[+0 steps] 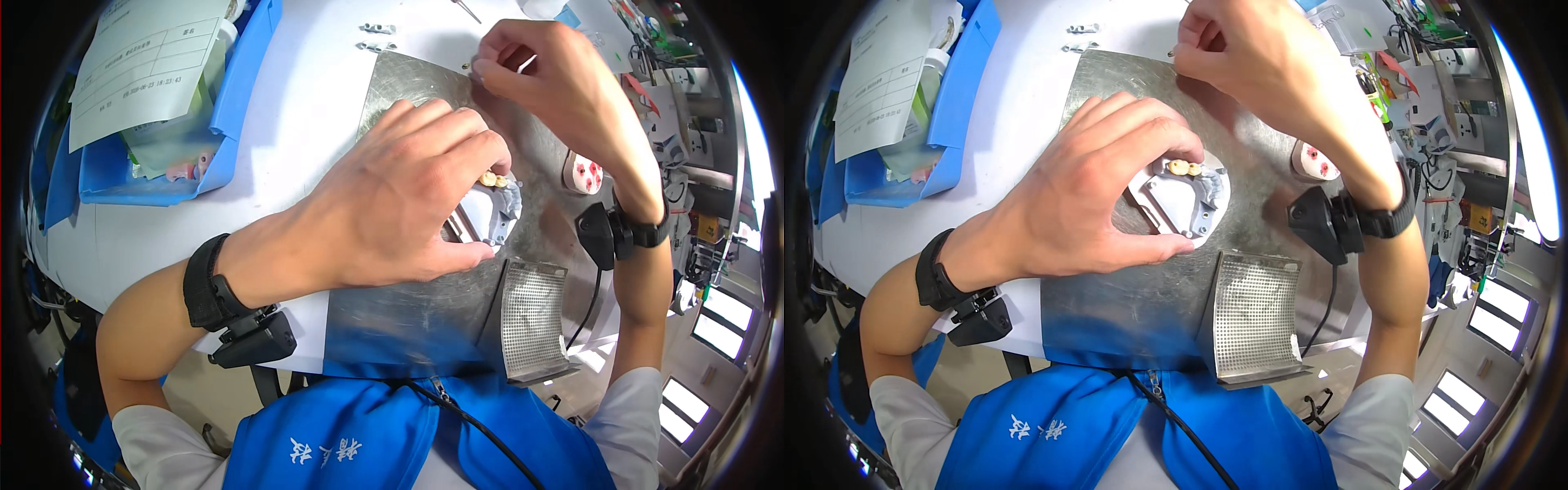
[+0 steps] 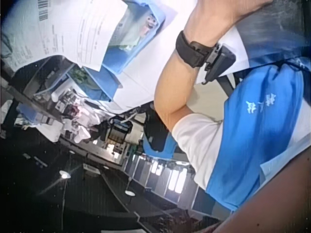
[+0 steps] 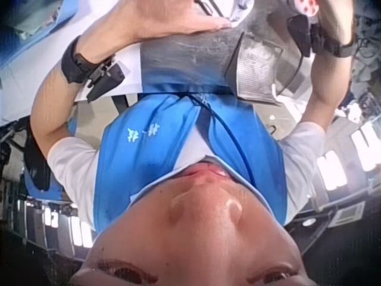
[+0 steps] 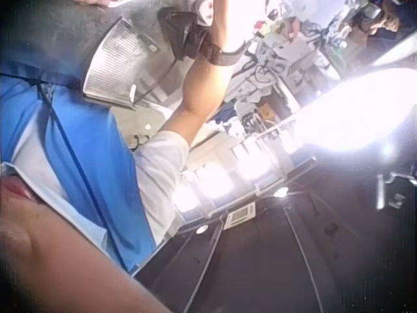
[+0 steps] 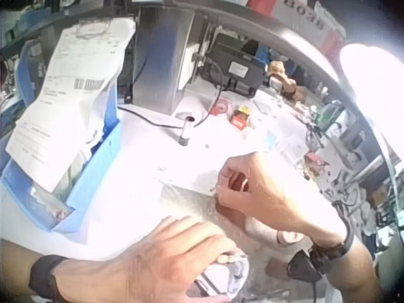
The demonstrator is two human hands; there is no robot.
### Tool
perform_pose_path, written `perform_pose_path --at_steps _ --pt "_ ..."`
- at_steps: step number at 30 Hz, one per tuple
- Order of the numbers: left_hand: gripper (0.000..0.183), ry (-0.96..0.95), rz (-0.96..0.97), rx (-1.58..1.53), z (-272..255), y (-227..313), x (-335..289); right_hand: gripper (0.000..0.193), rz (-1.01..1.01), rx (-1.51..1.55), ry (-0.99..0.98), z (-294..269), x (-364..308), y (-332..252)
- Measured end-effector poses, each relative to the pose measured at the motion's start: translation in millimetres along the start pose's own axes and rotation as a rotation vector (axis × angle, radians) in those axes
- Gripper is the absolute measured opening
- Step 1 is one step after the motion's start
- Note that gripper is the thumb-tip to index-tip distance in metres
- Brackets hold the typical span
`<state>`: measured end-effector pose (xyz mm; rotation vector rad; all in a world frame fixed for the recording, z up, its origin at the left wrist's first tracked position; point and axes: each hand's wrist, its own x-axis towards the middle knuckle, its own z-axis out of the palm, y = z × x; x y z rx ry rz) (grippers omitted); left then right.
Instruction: Assembling and inspecting dental bridge components on a dental model.
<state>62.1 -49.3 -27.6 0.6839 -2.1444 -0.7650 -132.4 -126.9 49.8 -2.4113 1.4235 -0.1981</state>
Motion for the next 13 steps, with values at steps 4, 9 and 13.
perform_pose_path --at_steps 4,9,13 --pt "0.054 -0.027 -0.046 -0.025 0.1 4.2 1.8 0.014 0.070 0.297 0.023 -17.2 -28.1 1.8" --pt "0.054 -0.005 -0.028 -0.039 2.8 0.4 0.0 0.008 0.049 0.709 0.080 -3.1 -63.0 1.7" --pt "0.054 -0.030 -0.072 -0.041 1.6 2.5 0.2 0.011 0.012 0.765 -0.017 3.7 -84.5 8.6"
